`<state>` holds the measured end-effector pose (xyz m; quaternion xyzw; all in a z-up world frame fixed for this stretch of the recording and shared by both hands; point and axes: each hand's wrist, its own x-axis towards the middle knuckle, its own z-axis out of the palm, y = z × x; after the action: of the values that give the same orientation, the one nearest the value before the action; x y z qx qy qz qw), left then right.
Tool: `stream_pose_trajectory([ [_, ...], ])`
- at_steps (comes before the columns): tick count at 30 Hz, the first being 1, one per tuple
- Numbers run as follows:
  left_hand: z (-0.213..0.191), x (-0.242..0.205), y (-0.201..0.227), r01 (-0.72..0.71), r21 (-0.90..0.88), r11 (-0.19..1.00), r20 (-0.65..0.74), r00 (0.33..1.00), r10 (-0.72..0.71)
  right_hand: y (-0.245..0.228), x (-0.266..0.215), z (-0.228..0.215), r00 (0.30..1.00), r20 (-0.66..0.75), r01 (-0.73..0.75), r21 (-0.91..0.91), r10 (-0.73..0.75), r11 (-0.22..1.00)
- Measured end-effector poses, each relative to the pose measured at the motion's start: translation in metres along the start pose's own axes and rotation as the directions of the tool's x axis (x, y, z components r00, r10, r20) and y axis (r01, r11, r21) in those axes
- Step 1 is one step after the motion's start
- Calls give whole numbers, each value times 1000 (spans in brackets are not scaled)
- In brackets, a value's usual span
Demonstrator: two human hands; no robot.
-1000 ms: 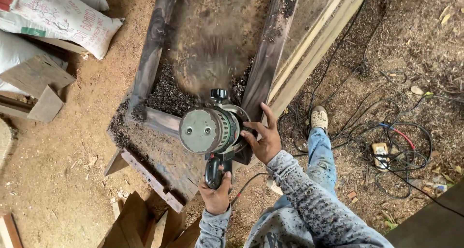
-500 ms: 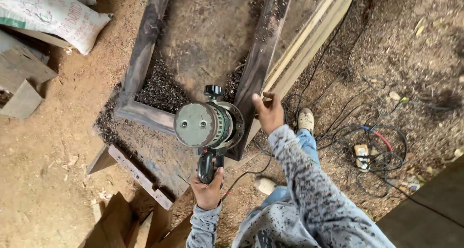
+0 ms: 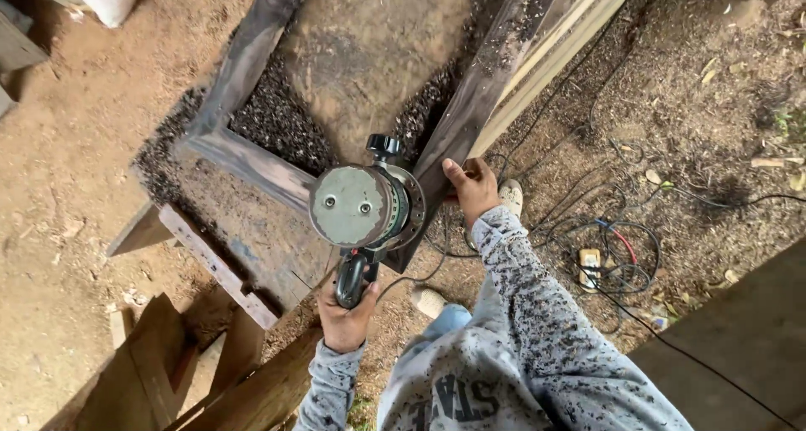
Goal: Using a power wood router to shape the inner edges of a wooden frame.
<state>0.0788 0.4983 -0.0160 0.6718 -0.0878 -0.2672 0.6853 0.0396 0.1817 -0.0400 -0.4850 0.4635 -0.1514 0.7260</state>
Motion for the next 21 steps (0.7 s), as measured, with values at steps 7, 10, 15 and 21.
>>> stream_pose_trajectory([
  [7, -22, -19, 0, -36, 63, 997, 23, 999, 35, 18, -38, -3, 999, -49, 13, 81, -9, 997],
  [10, -38, -20, -15, 4, -97, 995, 76, 997, 3, 17, -56, -1, 997, -71, -4, 56, 8, 998],
  [15, -64, -27, -27, 72, -349, 934, 180, 984, -9, 52, -56, -2, 993, -121, 1, 81, 9, 997],
  [21, -61, -34, -24, -10, 63, 998, 189, 982, -2, 48, -62, -3, 987, -162, 12, 89, 2, 996],
])
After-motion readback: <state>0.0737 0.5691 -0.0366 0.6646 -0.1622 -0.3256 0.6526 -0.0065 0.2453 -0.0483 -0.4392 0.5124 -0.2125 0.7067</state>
